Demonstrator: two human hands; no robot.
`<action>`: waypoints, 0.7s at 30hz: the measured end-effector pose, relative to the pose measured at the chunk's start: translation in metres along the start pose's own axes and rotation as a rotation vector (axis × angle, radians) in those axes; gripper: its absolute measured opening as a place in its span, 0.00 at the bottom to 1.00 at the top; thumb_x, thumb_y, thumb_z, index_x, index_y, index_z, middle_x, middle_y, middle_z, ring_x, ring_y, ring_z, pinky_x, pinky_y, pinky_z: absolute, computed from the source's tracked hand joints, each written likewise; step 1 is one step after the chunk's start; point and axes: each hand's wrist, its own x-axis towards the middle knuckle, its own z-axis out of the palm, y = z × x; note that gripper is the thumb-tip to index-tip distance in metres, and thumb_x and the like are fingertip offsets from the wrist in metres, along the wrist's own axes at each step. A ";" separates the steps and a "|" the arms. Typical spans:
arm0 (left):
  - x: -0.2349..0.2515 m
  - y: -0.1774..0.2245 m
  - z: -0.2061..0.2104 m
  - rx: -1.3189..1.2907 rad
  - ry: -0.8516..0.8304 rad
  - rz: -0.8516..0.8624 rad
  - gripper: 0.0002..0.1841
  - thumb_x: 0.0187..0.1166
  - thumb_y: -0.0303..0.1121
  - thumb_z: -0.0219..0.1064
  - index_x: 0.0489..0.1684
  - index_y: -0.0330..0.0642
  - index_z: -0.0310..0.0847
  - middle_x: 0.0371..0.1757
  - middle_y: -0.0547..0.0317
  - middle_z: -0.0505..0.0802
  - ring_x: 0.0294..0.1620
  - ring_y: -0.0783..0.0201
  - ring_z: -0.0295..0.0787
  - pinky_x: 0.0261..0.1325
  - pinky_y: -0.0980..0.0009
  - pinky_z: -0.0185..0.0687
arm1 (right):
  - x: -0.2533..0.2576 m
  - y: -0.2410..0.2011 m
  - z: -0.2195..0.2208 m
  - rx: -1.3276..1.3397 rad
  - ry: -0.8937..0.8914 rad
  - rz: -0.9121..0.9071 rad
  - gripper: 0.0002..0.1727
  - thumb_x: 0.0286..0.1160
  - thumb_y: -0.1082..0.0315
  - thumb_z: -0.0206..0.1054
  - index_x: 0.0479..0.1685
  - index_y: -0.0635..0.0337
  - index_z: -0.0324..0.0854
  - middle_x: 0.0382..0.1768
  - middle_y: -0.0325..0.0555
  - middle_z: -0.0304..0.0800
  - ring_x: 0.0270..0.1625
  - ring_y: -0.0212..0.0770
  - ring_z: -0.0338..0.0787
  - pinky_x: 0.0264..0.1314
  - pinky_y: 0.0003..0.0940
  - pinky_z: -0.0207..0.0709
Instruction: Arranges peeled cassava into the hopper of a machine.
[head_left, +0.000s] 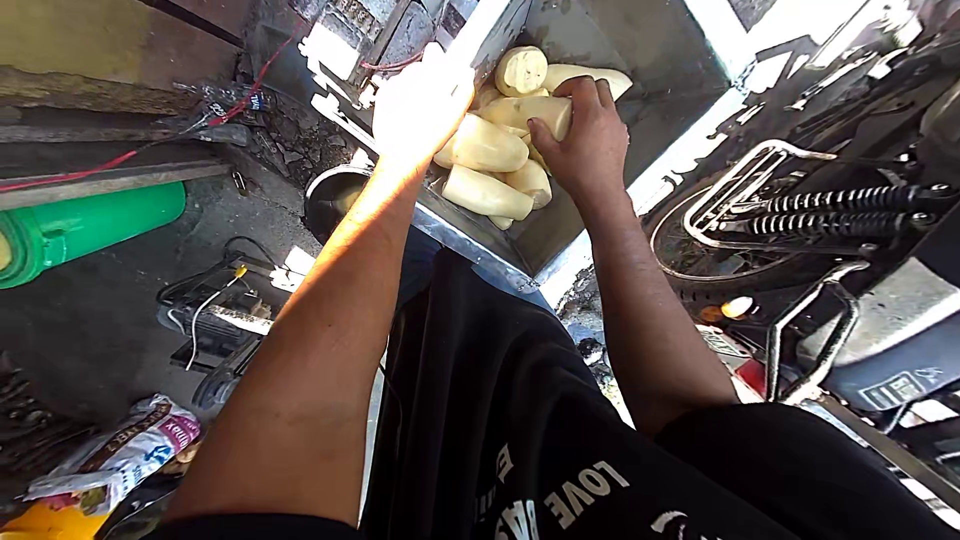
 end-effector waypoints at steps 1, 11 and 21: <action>0.001 0.000 -0.001 -0.004 -0.002 -0.002 0.28 0.82 0.61 0.48 0.56 0.46 0.80 0.44 0.50 0.93 0.51 0.48 0.93 0.47 0.46 0.83 | 0.002 -0.002 0.002 -0.013 -0.004 -0.005 0.29 0.77 0.45 0.68 0.70 0.55 0.78 0.63 0.59 0.83 0.52 0.61 0.91 0.46 0.63 0.83; 0.002 0.000 -0.002 -0.044 -0.017 -0.001 0.28 0.82 0.61 0.48 0.56 0.47 0.80 0.43 0.50 0.93 0.50 0.47 0.93 0.47 0.44 0.83 | -0.037 0.039 -0.026 0.098 0.032 0.064 0.30 0.80 0.44 0.65 0.72 0.56 0.78 0.63 0.62 0.84 0.62 0.60 0.87 0.58 0.61 0.80; 0.003 0.000 0.000 0.006 -0.011 0.004 0.31 0.82 0.62 0.46 0.58 0.45 0.79 0.44 0.49 0.93 0.51 0.46 0.93 0.48 0.44 0.83 | -0.024 0.031 -0.005 0.048 -0.023 0.095 0.30 0.80 0.43 0.64 0.73 0.55 0.75 0.63 0.62 0.83 0.56 0.63 0.89 0.49 0.64 0.81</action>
